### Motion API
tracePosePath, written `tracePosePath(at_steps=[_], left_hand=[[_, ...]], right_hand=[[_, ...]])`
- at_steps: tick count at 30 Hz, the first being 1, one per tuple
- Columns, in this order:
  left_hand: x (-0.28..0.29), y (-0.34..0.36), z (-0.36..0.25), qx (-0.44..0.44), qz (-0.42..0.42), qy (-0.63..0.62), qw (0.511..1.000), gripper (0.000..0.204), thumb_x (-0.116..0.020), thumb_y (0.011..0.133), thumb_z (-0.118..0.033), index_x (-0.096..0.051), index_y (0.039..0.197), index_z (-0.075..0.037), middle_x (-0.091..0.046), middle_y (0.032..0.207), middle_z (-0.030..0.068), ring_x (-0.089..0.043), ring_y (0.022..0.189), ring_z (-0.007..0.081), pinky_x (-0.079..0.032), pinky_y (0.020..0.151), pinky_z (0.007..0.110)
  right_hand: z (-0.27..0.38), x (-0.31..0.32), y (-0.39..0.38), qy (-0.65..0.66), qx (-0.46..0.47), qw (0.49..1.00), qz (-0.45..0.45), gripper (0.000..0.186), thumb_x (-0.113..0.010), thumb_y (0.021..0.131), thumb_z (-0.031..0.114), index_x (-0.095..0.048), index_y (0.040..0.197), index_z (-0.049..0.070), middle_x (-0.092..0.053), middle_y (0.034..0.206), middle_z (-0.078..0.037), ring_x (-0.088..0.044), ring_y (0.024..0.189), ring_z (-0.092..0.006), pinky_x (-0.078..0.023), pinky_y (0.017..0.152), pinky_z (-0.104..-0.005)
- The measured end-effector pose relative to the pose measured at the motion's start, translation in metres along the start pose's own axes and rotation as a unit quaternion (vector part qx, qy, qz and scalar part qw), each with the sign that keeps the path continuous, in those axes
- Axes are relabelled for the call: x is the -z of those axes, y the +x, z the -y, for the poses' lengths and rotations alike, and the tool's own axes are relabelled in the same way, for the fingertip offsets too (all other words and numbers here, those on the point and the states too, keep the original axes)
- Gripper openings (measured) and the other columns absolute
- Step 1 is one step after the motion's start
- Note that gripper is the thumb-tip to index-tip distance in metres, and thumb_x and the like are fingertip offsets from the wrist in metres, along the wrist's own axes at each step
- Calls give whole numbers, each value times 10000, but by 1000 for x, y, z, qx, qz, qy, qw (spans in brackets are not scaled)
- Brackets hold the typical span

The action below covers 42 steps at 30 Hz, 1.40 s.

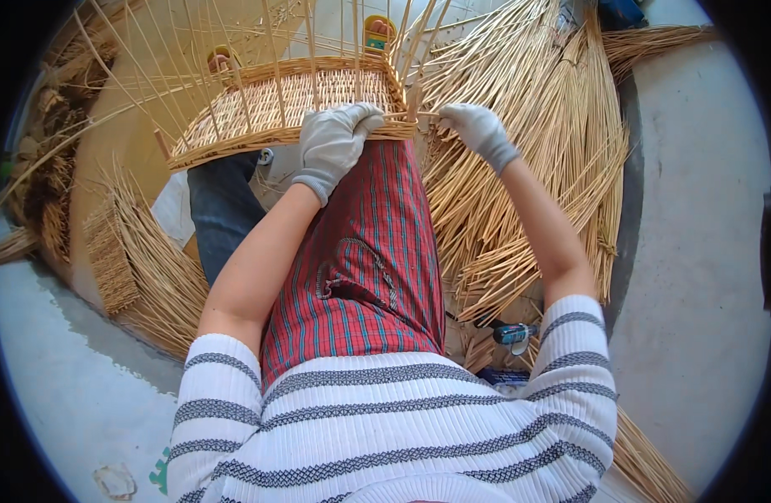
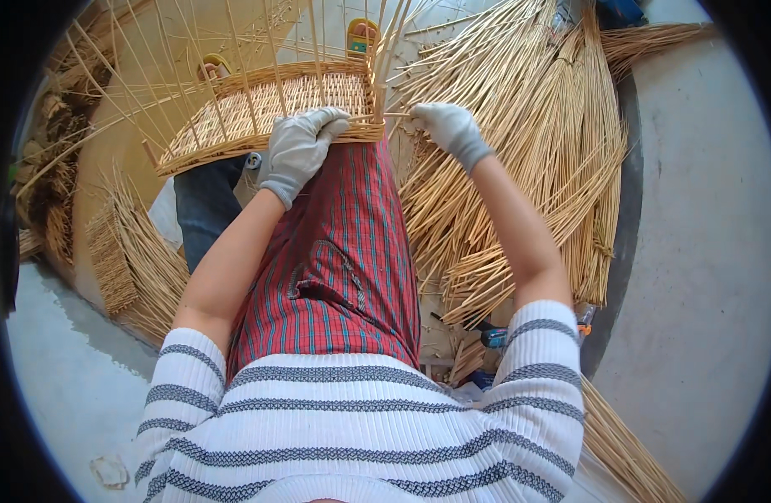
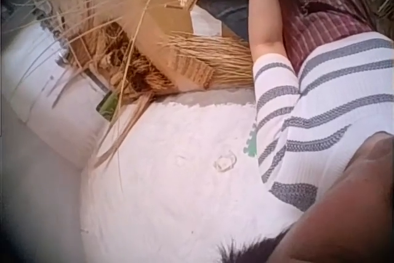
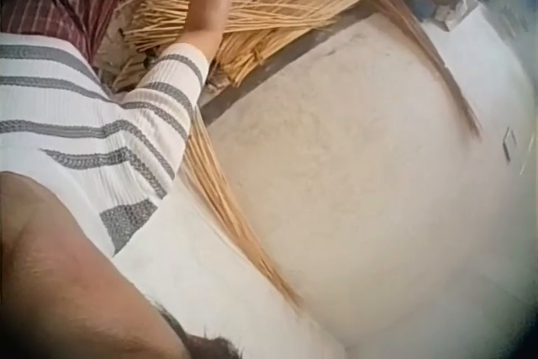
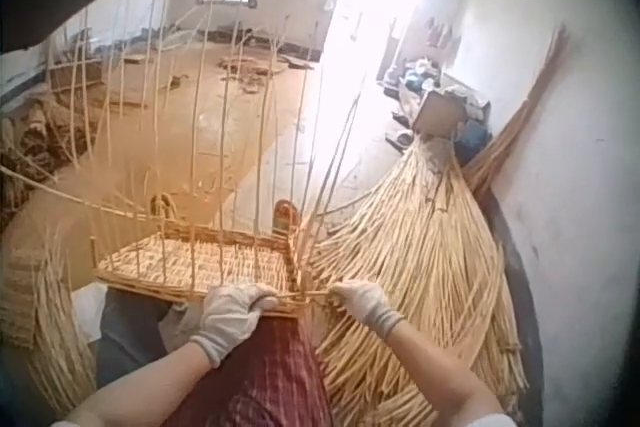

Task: Weaving a rectangular basket using long straw strands and a measuring tape for dimensions.

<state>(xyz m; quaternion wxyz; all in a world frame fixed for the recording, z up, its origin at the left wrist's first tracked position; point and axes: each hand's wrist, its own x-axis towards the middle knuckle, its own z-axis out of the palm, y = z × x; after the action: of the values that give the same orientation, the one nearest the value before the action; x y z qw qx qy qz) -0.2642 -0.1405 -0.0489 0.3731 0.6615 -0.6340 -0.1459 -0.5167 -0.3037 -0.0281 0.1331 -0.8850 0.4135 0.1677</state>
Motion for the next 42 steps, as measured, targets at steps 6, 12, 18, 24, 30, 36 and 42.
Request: tracePosePath(at_steps=[6, 12, 18, 24, 30, 36, 42], left_hand=[[0, -19, 15, -141, -3, 276, 951, 537, -753, 910, -224, -662, 1439, -206, -720, 1295, 86, -657, 1262, 295, -478, 1066, 446], [-10, -19, 25, -138, -24, 255, 957, 403, -725, 926, -233, -698, 1324, -173, -724, 1262, 63, -666, 1237, 261, -450, 1146, 469], [10, -17, -11, -103, -32, 324, 940, 543, -819, 850, -362, -705, 1359, -208, -669, 1395, 53, -568, 1401, 255, -275, 1276, 605], [-14, 5, -37, -144, 34, 221, 964, 802, -834, 879, -409, -501, 1580, -209, -719, 1342, 71, -668, 1283, 291, -354, 1222, 581], [-35, 9, -13, -101, 21, 198, 975, 667, -756, 943, -466, -567, 1507, -165, -761, 1190, 66, -737, 1077, 268, -526, 945, 438], [-40, 1, -5, -127, 21, 247, 960, 579, -711, 964, -515, -618, 1427, -181, -751, 1249, 39, -728, 1119, 238, -492, 972, 422], [-43, 3, -3, -147, -15, 237, 960, 618, -734, 945, -504, -609, 1457, -182, -760, 1214, 35, -738, 1086, 237, -498, 952, 417]], right_hand=[[34, -60, -14, 54, 114, 919, -374, 471, -790, 925, 332, -687, 1362, 191, -746, 1177, -68, -675, 1201, -272, -447, 1176, -443], [64, -72, -13, 52, 88, 884, -456, 722, -911, 729, 482, -643, 1307, 143, -699, 1257, -96, -641, 1220, -324, -421, 1172, -499], [51, -61, -13, 58, 103, 919, -377, 691, -891, 796, 374, -598, 1387, 168, -681, 1338, -89, -615, 1312, -305, -397, 1215, -496], [48, -31, -31, 143, 111, 937, -300, 523, -774, 938, 249, -615, 1430, 167, -749, 1273, -102, -667, 1284, -307, -495, 1148, -429], [56, -5, -5, 330, 59, 894, -297, 396, -492, 1127, 415, -656, 1373, 150, -779, 1082, -170, -751, 991, -386, -576, 937, -456], [60, -6, 0, 520, 121, 820, -207, 453, -547, 1130, 473, -709, 1326, 98, -754, 1034, -42, -695, 995, -202, -545, 940, -347], [41, -23, -4, 463, 158, 849, -199, 390, -684, 1065, 279, -657, 1421, 121, -745, 1125, -55, -696, 1119, -173, -559, 991, -334]])
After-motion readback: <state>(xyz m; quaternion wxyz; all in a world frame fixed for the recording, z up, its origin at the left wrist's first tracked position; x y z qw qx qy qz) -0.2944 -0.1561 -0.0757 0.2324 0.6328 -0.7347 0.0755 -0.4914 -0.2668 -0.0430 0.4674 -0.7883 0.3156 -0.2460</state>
